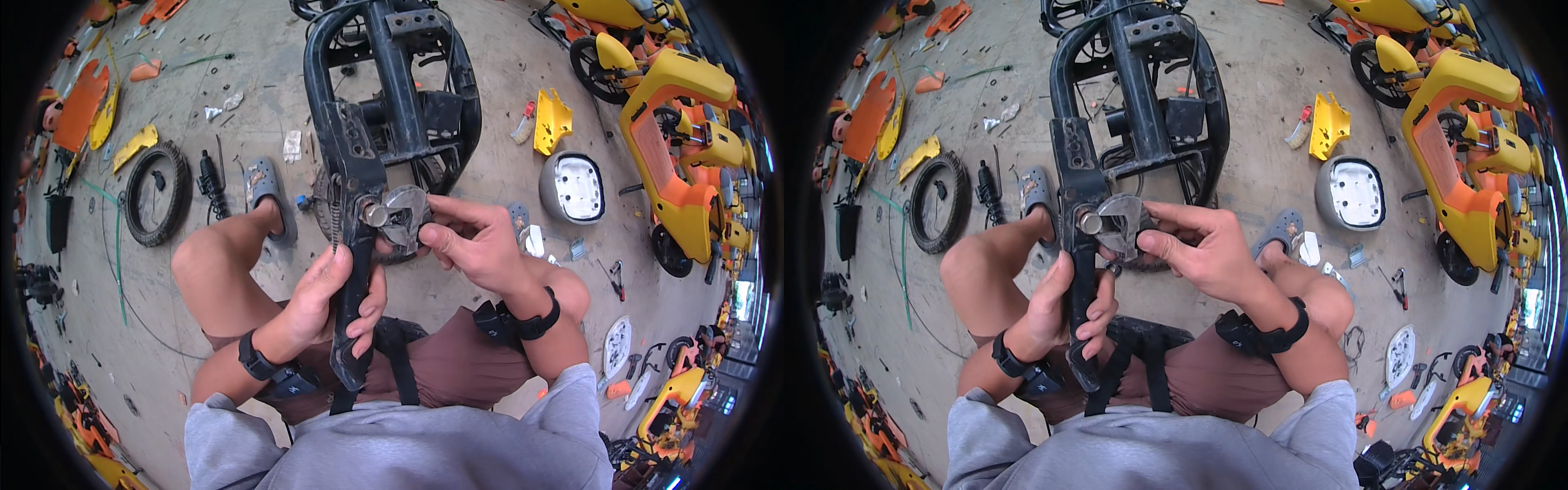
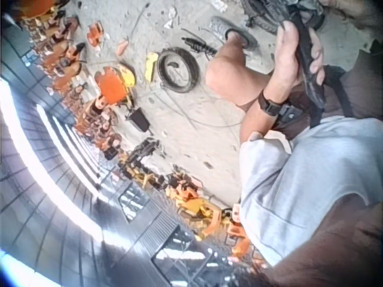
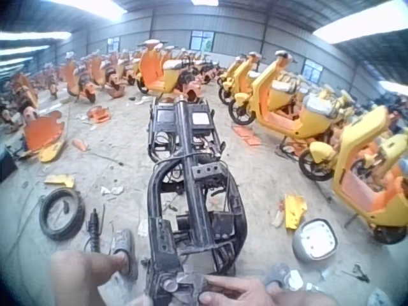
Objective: The person manipulates a metal chain by hand, then uses a pair of pliers and a wrench to work on a shock absorber and frame assembly on the floor.
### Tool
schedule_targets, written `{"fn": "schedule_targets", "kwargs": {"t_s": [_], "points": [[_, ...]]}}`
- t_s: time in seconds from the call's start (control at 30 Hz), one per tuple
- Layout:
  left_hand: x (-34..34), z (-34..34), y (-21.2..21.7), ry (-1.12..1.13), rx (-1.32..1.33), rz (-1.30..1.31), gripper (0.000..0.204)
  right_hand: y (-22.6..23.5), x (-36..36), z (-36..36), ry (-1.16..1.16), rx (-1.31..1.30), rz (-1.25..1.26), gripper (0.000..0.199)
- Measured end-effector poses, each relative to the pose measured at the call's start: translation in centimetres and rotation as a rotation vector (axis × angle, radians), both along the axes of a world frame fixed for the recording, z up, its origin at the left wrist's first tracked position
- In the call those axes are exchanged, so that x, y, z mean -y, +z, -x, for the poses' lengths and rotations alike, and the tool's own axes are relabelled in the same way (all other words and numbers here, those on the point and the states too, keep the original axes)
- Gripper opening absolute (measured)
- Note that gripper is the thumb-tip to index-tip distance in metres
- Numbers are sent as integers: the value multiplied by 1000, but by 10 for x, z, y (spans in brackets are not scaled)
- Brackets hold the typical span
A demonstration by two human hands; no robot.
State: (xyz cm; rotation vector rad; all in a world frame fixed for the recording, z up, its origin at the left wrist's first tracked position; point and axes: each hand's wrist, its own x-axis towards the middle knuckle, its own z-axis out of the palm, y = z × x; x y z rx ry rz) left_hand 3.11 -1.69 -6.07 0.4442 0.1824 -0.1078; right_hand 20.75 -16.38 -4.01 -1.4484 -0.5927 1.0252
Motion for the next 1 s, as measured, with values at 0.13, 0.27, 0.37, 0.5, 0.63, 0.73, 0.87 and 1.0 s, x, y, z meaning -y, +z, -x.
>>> {"fn": "schedule_targets", "kwargs": {"t_s": [0.13, 0.27, 0.37, 0.5, 0.63, 0.73, 0.87, 1.0], "points": [[3, 1, -2, -9, 5, 47, 51, -2, 3, 2, -16, -60, 10, 43], [4, -1, -1, 6, -20, 76, 51, -8, 1, 8, -64, 23, -13, 43], [4, 0, -2, 4, -32, 85, 51, -4, -1, 7, -47, -10, 37, 42], [3, 1, 1, 9, -38, 26, 51, -8, 2, 4, -20, -48, -26, 40], [2, 1, 0, -3, -46, 26, 51, -7, 3, 3, 20, -40, -56, 38], [-1, 2, 2, -8, -86, 5, 51, -2, 0, 7, -9, -31, -78, 39], [-1, 1, 6, -16, -47, -72, 51, -8, 2, 7, -2, -42, -89, 40], [1, 2, 5, -19, -43, -100, 52, -4, 2, 6, 9, -74, -56, 38]]}}
